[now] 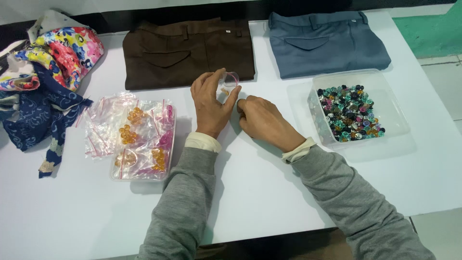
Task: Sorting small beads and buttons and placing specific ones into a plastic bag
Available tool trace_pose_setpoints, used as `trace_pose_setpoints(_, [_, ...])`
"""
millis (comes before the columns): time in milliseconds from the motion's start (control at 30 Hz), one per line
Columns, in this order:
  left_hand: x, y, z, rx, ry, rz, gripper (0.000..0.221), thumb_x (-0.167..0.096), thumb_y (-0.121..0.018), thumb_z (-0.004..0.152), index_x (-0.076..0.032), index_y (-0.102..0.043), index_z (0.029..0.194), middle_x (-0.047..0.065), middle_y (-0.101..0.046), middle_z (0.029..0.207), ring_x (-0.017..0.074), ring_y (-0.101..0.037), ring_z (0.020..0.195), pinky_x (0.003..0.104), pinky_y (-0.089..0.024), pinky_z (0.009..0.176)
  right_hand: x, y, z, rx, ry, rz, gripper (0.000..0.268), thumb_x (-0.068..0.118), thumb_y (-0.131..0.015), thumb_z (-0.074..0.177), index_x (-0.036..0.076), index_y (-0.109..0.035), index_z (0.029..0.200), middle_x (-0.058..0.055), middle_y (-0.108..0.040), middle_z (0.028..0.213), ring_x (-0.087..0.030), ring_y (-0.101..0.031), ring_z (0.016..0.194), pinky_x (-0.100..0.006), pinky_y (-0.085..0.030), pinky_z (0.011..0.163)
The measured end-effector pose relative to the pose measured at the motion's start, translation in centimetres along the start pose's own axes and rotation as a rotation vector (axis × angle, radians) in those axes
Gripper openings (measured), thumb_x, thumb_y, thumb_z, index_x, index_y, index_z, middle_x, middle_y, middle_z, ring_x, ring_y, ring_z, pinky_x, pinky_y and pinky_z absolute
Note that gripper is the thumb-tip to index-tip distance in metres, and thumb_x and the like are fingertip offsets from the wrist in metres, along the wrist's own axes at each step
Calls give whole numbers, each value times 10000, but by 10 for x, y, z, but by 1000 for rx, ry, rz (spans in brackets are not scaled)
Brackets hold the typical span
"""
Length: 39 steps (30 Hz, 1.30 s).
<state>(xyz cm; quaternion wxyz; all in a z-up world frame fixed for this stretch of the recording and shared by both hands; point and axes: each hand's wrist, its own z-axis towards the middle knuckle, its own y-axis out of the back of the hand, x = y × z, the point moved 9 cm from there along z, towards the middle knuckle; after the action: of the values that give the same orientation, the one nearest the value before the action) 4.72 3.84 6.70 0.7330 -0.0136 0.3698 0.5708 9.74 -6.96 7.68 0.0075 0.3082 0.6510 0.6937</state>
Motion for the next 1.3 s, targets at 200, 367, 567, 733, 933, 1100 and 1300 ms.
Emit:
trace_pose_setpoints(200, [1,-2,-1,-9,-32,-20,534,-375,-836,910,-119,-639,1336,43,-719,1166,252,-573,1222,461,-323,1130,-21,46,0,-208,12,246,139,76,-705,885,-28,-748,967,-170,-662,735,-290,-670,624,-401,-548,579])
trace_pose_setpoints(367, [-16,-8,-2,24,-123,-11,567,-315,-862,857,-120,-635,1338,43,-720,1189,255,-575,1235,473,-339,1141,-8,86,-12,-493,164,411,171,128,-787,874,-6,-731,964,-134,-648,709,-217,-657,638,-323,-514,565])
trace_pose_setpoints(567, [-26,-12,-4,61,-163,-12,590,-266,-884,816,-115,-636,1330,44,-727,1188,256,-583,1225,479,-334,1149,-14,82,-7,-535,232,429,139,77,-765,902,-5,-751,1014,-136,-652,731,-215,-667,654,-291,-490,527])
trace_pose_setpoints(733, [-11,-6,-3,-11,-93,-32,560,-329,-869,863,-127,-637,1331,39,-731,1192,247,-593,1217,453,-342,1132,-8,87,-23,-395,72,359,120,110,-739,920,4,-754,972,-127,-658,676,-202,-632,596,-330,-464,503])
trace_pose_setpoints(933, [-10,-7,-1,23,-52,-60,528,-349,-842,915,-111,-625,1333,77,-721,1170,283,-586,1204,478,-339,1114,-25,4,-16,227,-244,16,301,234,-740,881,26,-756,1097,-252,-761,868,-427,-763,873,-523,-594,750])
trace_pose_setpoints(1100, [-12,-8,-2,23,-43,-59,514,-385,-808,940,-106,-629,1332,70,-719,1188,268,-575,1233,476,-334,1130,-26,-10,-17,176,-248,22,190,70,-722,834,-21,-763,997,-224,-740,784,-415,-762,799,-526,-606,674])
trace_pose_setpoints(1300, [-15,-10,-1,56,-58,-24,537,-385,-819,919,-102,-630,1335,75,-725,1159,271,-588,1218,479,-316,1143,-30,-16,-7,226,-261,40,118,39,-661,885,-13,-740,955,-204,-732,789,-359,-767,785,-476,-610,661])
